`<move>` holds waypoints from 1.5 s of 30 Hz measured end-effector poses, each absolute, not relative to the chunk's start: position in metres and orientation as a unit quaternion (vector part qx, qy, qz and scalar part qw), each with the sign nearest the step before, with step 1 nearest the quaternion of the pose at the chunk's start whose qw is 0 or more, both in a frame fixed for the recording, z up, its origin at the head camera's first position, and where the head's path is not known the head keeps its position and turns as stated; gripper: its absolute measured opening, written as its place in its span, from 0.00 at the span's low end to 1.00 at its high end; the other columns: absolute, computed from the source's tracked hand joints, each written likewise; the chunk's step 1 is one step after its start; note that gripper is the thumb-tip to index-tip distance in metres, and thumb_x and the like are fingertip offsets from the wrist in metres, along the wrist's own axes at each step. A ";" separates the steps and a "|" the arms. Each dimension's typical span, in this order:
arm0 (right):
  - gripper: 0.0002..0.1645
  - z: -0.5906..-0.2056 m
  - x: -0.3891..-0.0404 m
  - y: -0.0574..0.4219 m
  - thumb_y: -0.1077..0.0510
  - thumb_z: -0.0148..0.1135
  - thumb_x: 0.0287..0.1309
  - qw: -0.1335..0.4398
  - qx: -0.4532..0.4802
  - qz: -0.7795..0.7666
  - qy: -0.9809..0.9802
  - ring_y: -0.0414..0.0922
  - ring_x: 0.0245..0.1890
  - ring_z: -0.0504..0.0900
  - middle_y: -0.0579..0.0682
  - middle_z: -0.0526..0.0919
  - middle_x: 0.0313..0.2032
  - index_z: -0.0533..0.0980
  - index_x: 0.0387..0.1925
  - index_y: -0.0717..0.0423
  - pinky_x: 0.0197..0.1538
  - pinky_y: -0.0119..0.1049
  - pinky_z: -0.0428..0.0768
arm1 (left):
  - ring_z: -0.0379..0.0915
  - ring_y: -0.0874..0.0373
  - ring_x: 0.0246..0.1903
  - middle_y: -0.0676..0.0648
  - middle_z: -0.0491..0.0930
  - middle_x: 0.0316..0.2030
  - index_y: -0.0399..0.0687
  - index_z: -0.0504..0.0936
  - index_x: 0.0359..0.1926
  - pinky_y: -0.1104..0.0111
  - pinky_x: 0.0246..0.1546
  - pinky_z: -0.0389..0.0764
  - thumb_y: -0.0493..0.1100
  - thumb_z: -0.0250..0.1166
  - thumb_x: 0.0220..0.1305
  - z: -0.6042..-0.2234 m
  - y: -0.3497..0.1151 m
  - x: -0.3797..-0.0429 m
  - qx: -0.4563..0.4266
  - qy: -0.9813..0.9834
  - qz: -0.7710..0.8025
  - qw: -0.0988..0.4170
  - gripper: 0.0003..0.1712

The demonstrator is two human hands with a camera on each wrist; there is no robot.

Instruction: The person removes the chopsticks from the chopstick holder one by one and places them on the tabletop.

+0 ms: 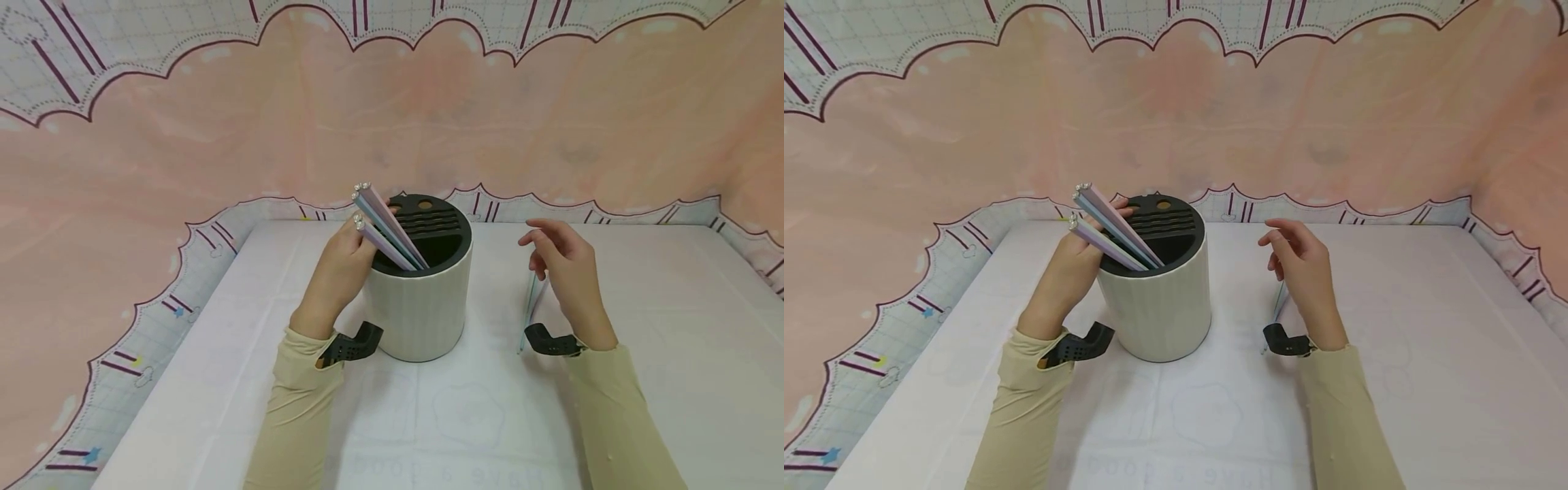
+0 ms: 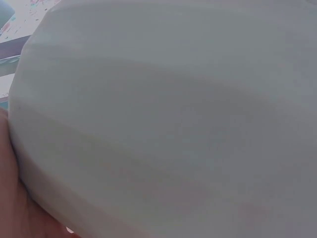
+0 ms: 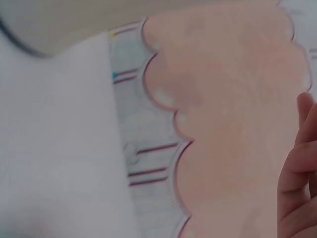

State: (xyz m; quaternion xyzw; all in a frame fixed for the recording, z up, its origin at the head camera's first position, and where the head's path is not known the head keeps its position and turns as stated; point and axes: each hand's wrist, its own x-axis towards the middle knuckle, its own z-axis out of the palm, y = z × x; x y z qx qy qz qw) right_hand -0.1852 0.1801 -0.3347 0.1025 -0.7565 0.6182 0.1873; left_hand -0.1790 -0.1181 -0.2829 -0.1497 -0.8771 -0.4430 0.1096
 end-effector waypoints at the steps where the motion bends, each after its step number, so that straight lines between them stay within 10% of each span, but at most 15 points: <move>1: 0.16 -0.328 -0.182 0.175 0.56 0.50 0.62 0.195 0.117 0.622 -0.749 0.46 0.18 0.69 0.55 0.79 0.33 0.72 0.50 0.57 0.19 0.30 0.69 | 0.61 0.65 0.55 0.62 0.62 0.59 0.65 0.66 0.61 0.61 0.56 0.62 0.63 0.36 0.65 -0.283 -0.118 -0.179 -0.152 -0.876 -0.444 0.110 0.27; 28: 0.14 -0.282 -0.152 0.118 0.64 0.55 0.57 0.164 0.276 0.564 -0.761 0.43 0.26 0.74 0.50 0.77 0.31 0.74 0.47 0.58 0.25 0.31 0.73 | 0.59 0.66 0.57 0.61 0.63 0.59 0.64 0.67 0.60 0.63 0.57 0.60 0.62 0.37 0.66 -0.273 -0.115 -0.183 -0.145 -0.883 -0.434 0.105 0.27; 45: 0.12 -0.287 -0.143 0.081 0.57 0.57 0.56 0.357 0.341 0.342 -0.800 0.47 0.42 0.68 0.48 0.78 0.40 0.79 0.40 0.56 0.45 0.42 0.64 | 0.57 0.66 0.58 0.62 0.61 0.60 0.64 0.69 0.59 0.61 0.57 0.61 0.63 0.37 0.65 -0.272 -0.114 -0.179 -0.137 -0.885 -0.431 0.107 0.27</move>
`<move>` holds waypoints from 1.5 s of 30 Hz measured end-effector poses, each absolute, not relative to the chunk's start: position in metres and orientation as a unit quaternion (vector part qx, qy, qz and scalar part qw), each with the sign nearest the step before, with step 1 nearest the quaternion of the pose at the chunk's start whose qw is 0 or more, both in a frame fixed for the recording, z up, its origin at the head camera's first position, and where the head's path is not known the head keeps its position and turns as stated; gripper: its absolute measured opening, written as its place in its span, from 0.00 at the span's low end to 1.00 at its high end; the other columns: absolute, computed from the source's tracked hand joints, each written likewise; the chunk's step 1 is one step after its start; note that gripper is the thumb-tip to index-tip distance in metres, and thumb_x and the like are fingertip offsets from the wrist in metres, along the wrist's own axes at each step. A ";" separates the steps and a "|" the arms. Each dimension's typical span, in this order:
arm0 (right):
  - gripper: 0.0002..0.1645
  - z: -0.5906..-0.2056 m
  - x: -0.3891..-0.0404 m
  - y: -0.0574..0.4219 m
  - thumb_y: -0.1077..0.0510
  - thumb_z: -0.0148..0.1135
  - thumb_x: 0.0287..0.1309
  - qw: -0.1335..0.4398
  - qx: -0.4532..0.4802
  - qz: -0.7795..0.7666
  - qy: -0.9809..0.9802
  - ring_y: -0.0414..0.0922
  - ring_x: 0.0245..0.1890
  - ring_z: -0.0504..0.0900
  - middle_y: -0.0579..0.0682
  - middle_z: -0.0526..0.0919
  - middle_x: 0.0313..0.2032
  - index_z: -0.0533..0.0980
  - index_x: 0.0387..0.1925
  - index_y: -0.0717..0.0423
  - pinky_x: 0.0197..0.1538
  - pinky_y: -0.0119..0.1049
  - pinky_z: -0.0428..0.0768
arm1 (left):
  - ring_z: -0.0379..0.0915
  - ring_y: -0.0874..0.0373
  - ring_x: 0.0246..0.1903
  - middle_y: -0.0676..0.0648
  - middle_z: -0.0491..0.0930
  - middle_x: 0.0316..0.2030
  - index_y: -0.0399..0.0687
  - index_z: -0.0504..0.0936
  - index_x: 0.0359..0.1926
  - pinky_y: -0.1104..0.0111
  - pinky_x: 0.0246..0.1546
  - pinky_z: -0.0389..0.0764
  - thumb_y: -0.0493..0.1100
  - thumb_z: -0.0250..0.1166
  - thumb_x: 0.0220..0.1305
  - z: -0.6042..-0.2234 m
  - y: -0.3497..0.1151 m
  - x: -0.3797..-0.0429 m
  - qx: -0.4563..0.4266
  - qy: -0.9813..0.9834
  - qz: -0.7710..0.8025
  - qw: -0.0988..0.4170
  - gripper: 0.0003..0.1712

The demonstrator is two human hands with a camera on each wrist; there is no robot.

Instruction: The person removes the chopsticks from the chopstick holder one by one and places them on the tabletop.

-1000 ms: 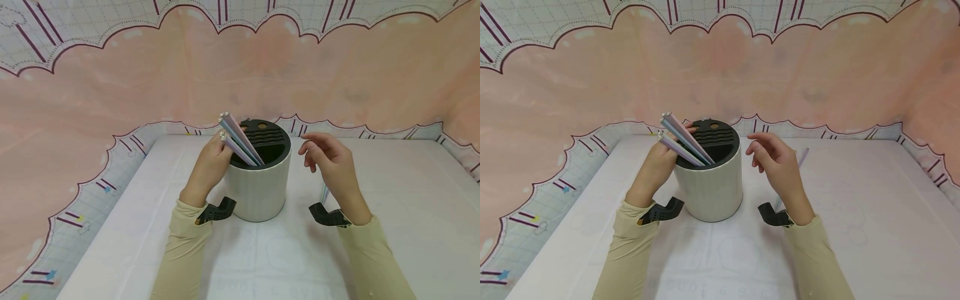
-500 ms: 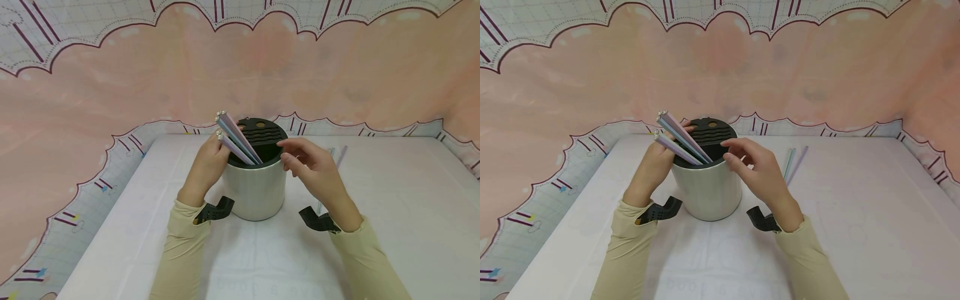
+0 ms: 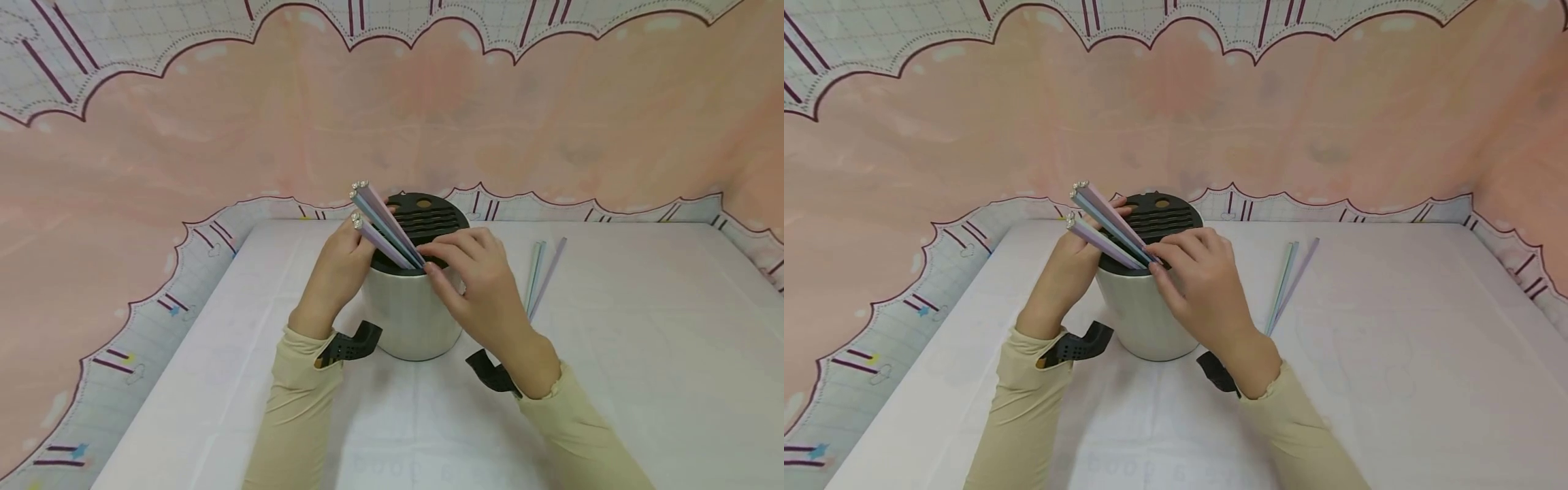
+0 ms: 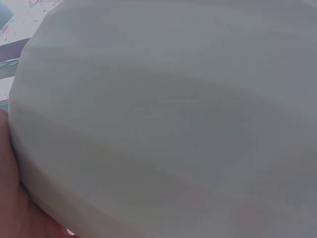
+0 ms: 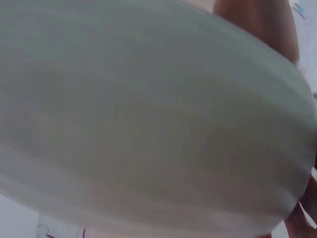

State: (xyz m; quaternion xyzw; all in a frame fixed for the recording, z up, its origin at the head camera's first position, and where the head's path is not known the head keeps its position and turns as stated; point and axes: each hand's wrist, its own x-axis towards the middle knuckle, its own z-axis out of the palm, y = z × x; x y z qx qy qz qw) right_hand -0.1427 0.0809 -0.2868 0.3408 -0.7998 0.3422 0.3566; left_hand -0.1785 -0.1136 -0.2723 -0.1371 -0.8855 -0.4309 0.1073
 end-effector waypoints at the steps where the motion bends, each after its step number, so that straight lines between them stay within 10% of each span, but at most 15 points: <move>1: 0.13 -0.287 -0.142 0.078 0.56 0.56 0.56 0.357 0.339 0.334 -0.804 0.47 0.43 0.68 0.48 0.78 0.41 0.78 0.42 0.56 0.47 0.43 0.63 | 0.57 0.67 0.58 0.64 0.61 0.60 0.65 0.69 0.59 0.62 0.56 0.61 0.64 0.36 0.65 -0.272 -0.113 -0.178 -0.136 -0.887 -0.428 0.108 0.28; 15: 0.18 -0.295 -0.135 0.063 0.50 0.53 0.58 0.340 0.331 0.284 -0.833 0.45 0.43 0.71 0.47 0.79 0.40 0.75 0.46 0.56 0.62 0.49 0.49 | 0.54 0.68 0.59 0.64 0.61 0.60 0.64 0.70 0.58 0.63 0.57 0.60 0.61 0.42 0.65 -0.275 -0.114 -0.178 -0.165 -0.894 -0.392 0.140 0.25; 45: 0.08 -0.284 -0.144 0.079 0.63 0.59 0.55 0.357 0.230 0.528 -0.735 0.40 0.37 0.75 0.44 0.78 0.35 0.77 0.38 0.58 0.45 0.34 0.73 | 0.52 0.67 0.61 0.60 0.60 0.62 0.57 0.70 0.58 0.60 0.57 0.60 0.58 0.43 0.66 -0.275 -0.115 -0.185 -0.197 -0.885 -0.400 0.134 0.25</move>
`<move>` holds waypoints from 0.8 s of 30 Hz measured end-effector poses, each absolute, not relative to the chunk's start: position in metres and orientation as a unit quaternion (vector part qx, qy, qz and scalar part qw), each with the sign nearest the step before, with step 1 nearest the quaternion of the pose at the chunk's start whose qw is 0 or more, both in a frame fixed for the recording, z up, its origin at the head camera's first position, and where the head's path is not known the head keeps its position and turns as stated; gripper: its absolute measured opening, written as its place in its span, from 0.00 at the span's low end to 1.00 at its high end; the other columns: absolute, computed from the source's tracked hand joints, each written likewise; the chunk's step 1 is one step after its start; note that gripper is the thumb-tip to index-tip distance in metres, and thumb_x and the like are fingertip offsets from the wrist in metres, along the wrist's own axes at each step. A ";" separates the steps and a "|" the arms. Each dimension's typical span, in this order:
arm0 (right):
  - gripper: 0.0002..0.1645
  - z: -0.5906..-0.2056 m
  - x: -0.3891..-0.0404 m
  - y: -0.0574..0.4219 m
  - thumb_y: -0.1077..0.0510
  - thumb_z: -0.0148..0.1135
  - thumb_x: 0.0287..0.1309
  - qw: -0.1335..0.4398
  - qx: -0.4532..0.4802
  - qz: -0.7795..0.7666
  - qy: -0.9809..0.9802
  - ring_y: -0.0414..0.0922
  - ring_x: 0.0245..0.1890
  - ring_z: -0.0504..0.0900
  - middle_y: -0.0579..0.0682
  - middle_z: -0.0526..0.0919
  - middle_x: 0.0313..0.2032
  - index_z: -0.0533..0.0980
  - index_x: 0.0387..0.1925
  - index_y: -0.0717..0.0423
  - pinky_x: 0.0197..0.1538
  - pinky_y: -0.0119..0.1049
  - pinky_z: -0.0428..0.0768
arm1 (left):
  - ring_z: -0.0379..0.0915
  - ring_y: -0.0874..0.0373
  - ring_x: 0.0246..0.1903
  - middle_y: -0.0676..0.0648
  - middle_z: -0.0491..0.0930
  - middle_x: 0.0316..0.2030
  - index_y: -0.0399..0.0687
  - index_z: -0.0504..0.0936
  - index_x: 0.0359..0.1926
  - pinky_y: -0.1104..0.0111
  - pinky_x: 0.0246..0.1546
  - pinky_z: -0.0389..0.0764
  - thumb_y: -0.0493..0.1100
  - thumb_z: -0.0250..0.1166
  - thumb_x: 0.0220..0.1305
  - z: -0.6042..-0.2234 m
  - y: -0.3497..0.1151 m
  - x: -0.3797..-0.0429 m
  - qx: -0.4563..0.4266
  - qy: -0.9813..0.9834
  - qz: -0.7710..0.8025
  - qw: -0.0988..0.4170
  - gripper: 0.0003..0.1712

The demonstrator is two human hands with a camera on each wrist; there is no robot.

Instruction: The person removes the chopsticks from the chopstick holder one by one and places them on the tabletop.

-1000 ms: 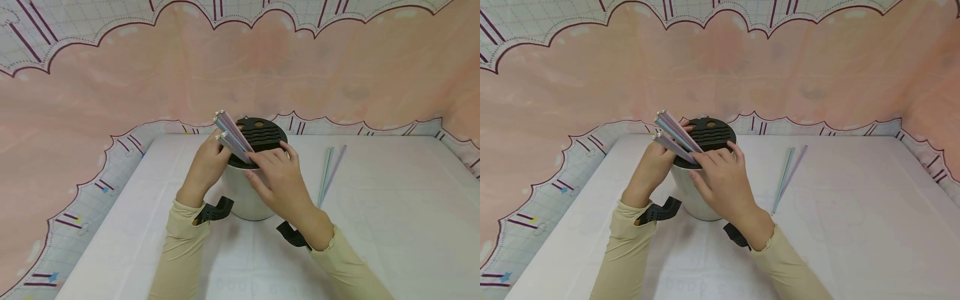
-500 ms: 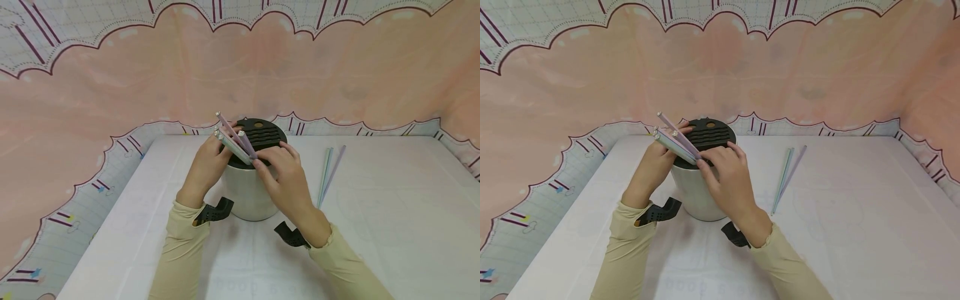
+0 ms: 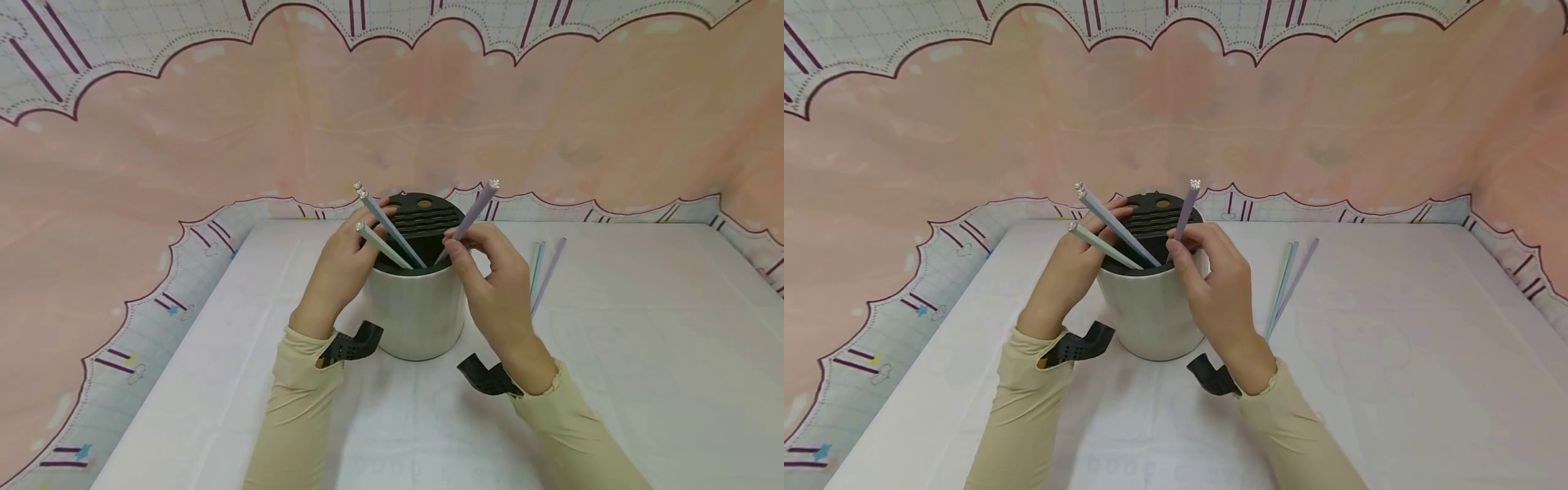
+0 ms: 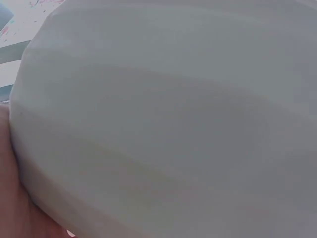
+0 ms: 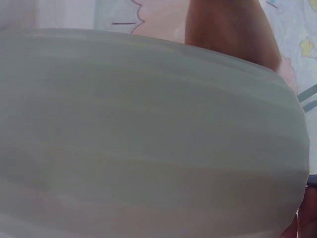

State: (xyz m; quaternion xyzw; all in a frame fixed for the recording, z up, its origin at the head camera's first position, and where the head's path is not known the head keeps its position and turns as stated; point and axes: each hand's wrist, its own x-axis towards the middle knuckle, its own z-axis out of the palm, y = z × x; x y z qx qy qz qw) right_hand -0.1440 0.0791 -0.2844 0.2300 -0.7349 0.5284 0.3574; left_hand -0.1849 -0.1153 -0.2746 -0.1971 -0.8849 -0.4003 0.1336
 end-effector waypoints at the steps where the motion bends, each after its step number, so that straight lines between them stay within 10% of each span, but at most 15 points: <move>1: 0.08 -0.284 -0.144 0.080 0.63 0.59 0.55 0.359 0.230 0.528 -0.734 0.40 0.37 0.75 0.44 0.78 0.35 0.77 0.38 0.58 0.45 0.33 0.73 | 0.51 0.67 0.61 0.60 0.60 0.62 0.57 0.70 0.58 0.60 0.57 0.60 0.58 0.43 0.66 -0.274 -0.115 -0.185 -0.198 -0.885 -0.399 0.134 0.24; 24: 0.13 -0.276 -0.137 0.083 0.75 0.60 0.46 0.397 0.279 0.546 -0.683 0.43 0.36 0.77 0.51 0.78 0.36 0.75 0.37 0.66 0.42 0.35 0.76 | 0.57 0.64 0.58 0.60 0.63 0.60 0.58 0.71 0.58 0.61 0.55 0.62 0.59 0.42 0.66 -0.275 -0.115 -0.182 -0.190 -0.892 -0.386 0.140 0.25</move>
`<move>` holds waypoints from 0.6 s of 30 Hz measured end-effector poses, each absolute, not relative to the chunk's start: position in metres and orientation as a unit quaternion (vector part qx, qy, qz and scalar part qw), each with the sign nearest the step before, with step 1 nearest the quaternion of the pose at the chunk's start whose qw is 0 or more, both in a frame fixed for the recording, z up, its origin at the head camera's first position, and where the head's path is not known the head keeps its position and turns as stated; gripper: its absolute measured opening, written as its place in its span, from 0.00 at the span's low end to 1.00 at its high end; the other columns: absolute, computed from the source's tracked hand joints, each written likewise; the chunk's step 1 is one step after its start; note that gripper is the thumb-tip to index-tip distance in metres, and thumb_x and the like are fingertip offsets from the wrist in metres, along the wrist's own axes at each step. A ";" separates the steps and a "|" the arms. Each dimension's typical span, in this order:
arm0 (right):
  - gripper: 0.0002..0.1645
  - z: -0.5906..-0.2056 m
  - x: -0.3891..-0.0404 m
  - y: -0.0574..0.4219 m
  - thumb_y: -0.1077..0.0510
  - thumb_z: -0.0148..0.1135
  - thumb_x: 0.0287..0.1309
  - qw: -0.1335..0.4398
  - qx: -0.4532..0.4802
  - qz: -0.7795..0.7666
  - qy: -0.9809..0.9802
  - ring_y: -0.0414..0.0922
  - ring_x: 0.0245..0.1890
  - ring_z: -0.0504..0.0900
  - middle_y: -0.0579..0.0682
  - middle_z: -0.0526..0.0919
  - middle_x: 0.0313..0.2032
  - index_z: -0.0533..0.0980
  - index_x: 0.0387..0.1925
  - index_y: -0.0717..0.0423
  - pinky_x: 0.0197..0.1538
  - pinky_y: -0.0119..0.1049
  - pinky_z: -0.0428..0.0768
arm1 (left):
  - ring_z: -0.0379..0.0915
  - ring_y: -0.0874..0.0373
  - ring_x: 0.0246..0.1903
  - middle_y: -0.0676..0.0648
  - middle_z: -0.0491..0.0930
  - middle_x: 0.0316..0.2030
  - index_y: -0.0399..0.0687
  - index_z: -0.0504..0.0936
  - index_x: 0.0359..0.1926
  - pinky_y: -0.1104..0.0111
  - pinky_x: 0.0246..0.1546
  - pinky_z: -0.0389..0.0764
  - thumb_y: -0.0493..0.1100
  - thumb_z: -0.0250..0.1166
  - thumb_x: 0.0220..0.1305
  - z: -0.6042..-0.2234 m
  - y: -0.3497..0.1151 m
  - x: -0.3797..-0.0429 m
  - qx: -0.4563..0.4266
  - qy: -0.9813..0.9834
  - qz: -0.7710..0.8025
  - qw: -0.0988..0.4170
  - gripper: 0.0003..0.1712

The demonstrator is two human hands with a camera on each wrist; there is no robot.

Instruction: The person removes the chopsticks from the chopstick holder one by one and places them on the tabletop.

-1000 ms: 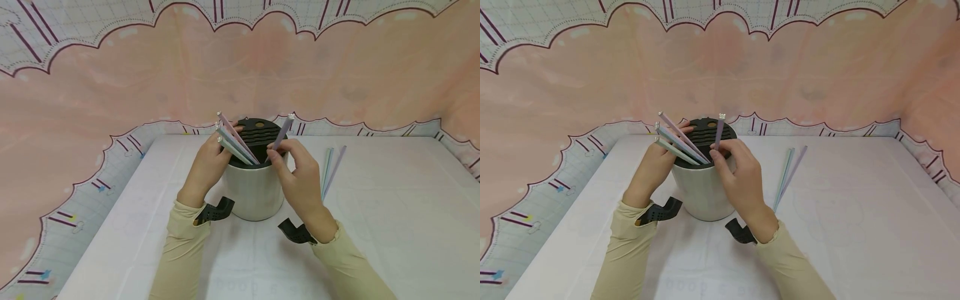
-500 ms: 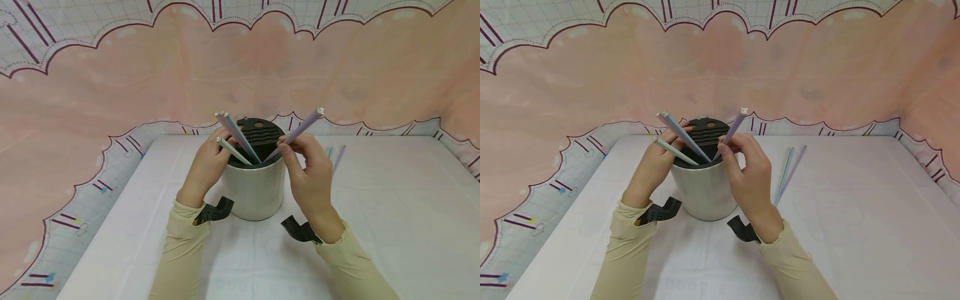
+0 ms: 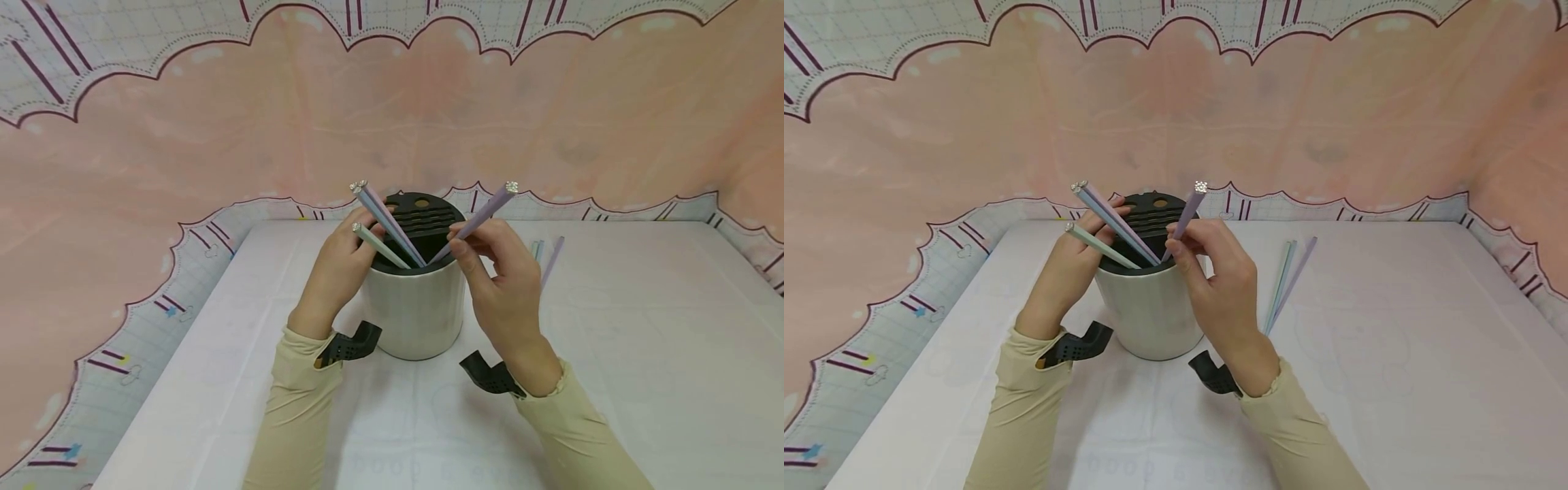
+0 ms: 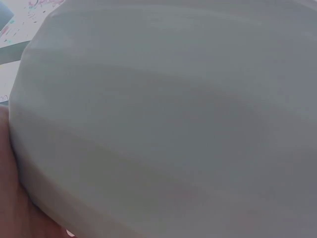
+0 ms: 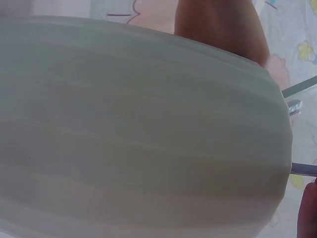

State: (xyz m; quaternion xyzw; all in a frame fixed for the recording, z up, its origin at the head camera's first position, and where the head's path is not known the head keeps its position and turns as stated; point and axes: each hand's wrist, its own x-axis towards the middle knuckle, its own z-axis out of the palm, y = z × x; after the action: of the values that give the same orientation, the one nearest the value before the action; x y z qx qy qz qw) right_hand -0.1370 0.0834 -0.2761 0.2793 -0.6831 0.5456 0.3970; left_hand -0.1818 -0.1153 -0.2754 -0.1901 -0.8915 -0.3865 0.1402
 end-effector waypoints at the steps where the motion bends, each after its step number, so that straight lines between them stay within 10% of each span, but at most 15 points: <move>1: 0.14 -0.276 -0.137 0.083 0.75 0.60 0.45 0.397 0.283 0.547 -0.681 0.43 0.36 0.77 0.51 0.78 0.36 0.75 0.37 0.66 0.42 0.35 0.76 | 0.57 0.64 0.58 0.60 0.62 0.60 0.58 0.71 0.58 0.61 0.55 0.62 0.59 0.42 0.66 -0.275 -0.115 -0.182 -0.191 -0.891 -0.386 0.141 0.25; 18: 0.09 -0.275 -0.141 0.081 0.66 0.60 0.52 0.398 0.291 0.521 -0.697 0.42 0.36 0.76 0.51 0.79 0.36 0.76 0.37 0.65 0.42 0.33 0.76 | 0.53 0.67 0.60 0.65 0.60 0.60 0.62 0.69 0.58 0.60 0.57 0.60 0.57 0.43 0.66 -0.273 -0.117 -0.188 -0.191 -0.884 -0.407 0.129 0.23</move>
State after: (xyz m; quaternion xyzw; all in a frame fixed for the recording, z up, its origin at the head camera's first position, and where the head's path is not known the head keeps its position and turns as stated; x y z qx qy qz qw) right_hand -0.1407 0.0811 -0.2747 0.2910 -0.6968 0.5208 0.3983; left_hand -0.1879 -0.1167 -0.2734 -0.1914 -0.8840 -0.4066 0.1286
